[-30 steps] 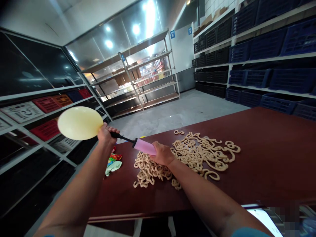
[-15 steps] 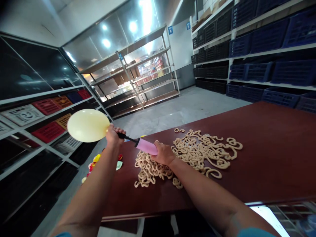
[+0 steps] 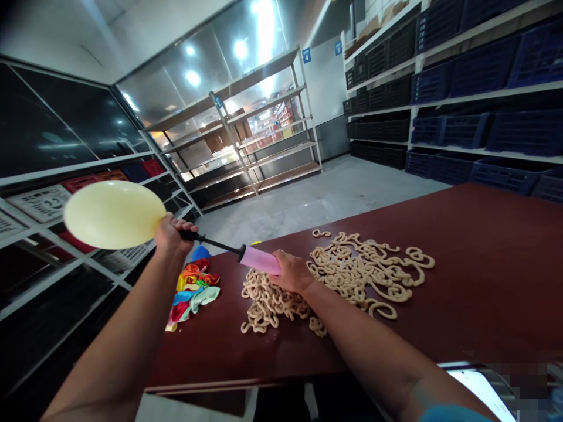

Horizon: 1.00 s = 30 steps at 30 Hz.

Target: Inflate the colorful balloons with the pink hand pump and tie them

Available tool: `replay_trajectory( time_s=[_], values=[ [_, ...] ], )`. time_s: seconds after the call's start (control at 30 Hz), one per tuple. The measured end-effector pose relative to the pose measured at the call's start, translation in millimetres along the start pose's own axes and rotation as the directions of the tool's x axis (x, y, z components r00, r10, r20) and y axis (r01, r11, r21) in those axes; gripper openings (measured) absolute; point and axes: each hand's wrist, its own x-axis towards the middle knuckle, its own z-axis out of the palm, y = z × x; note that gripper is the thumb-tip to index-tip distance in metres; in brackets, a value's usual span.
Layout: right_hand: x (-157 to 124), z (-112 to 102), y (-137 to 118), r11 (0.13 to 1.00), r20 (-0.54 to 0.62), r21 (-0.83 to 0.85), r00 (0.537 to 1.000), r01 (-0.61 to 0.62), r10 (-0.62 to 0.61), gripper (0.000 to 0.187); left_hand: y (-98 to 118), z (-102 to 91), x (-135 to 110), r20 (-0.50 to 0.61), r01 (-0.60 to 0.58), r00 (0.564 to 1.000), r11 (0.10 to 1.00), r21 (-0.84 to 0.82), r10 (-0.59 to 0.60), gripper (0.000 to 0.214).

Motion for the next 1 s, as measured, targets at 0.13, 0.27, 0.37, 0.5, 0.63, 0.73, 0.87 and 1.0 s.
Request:
replay_trajectory(
  time_s=[0.13, 0.27, 0.37, 0.5, 0.63, 0.73, 0.87, 1.0],
  values=[
    [-0.4, 3.0, -0.6, 1.000, -0.008, -0.001, 1.000, -0.009, 0.009, 0.041, 18.3, 1.2, 13.1, 0.009, -0.046, 0.999, 0.999, -0.009, 0.046, 0.031],
    [-2.5, 0.9, -1.6, 0.998, 0.020, -0.031, 0.998, -0.052, 0.052, 0.044, -12.9, 4.5, 7.1, 0.005, -0.002, 1.000, 1.000, -0.021, 0.002, 0.035],
    [-3.3, -3.7, -3.1, 0.996, 0.034, -0.058, 0.996, -0.075, 0.077, 0.040, -51.9, 10.4, -9.6, 0.002, 0.095, 0.996, 0.995, -0.031, -0.095, 0.036],
    [-3.6, -6.2, -4.0, 0.992, 0.039, -0.087, 0.995, -0.093, 0.097, 0.035, -94.3, 16.5, -33.6, 0.004, 0.182, 0.983, 0.982, -0.040, -0.182, 0.036],
    [-3.5, -3.5, -2.3, 0.996, 0.028, -0.064, 0.997, -0.065, 0.067, 0.043, -98.5, 12.3, -38.9, -0.001, 0.199, 0.980, 0.979, -0.045, -0.199, 0.035],
    [-2.6, -2.0, -1.3, 0.999, 0.021, -0.022, 0.999, -0.029, 0.030, 0.050, -70.5, 5.0, -27.1, -0.009, 0.146, 0.989, 0.989, -0.023, -0.147, 0.034],
    [-0.4, -2.0, -1.0, 1.000, 0.016, 0.006, 1.000, -0.010, 0.010, 0.047, -14.4, -1.2, -0.5, 0.012, 0.033, 0.999, 0.999, -0.004, -0.033, 0.034],
    [-0.4, 3.0, -0.6, 1.000, -0.006, 0.003, 1.000, -0.009, 0.009, 0.043, 17.9, -0.6, 17.1, 0.024, -0.052, 0.998, 0.999, 0.002, 0.052, 0.031]
  ],
)
